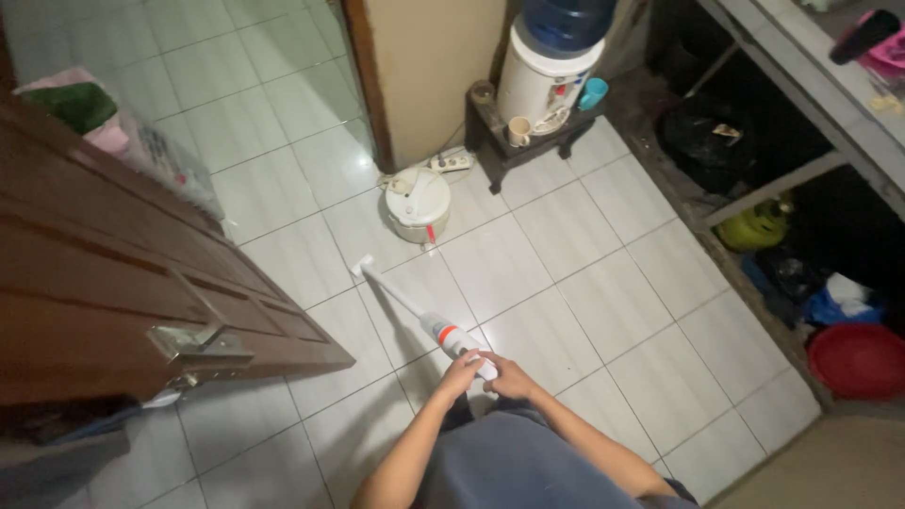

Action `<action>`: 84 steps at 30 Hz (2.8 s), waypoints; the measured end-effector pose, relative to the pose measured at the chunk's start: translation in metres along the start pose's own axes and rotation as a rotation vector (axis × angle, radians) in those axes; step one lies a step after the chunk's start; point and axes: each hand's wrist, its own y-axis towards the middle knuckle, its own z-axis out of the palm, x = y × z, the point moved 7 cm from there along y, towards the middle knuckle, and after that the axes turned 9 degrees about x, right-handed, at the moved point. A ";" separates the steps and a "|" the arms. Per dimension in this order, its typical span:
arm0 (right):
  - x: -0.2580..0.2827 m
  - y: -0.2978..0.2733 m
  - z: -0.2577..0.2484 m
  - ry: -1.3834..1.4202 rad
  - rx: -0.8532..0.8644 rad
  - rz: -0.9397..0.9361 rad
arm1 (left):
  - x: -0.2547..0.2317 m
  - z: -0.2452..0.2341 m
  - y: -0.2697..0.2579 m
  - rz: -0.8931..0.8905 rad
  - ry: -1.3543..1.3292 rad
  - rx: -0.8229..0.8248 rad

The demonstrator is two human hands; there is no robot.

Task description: The person vacuums a tiled floor in a home using a handheld stick vacuum. They move the vacuum back and forth across the floor, navigating around furniture, a water dispenser, and a doorway, covering multiple areas of the room.

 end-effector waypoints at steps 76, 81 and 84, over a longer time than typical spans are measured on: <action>0.339 0.546 -0.088 -0.158 0.071 -0.037 | -0.230 -0.529 0.195 0.265 -0.168 -0.640; 0.341 0.598 -0.088 -0.239 0.039 -0.140 | -0.247 -0.567 0.184 0.238 -0.143 -0.661; 0.380 0.605 -0.089 -0.277 0.037 -0.116 | -0.256 -0.592 0.195 0.357 -0.219 -0.659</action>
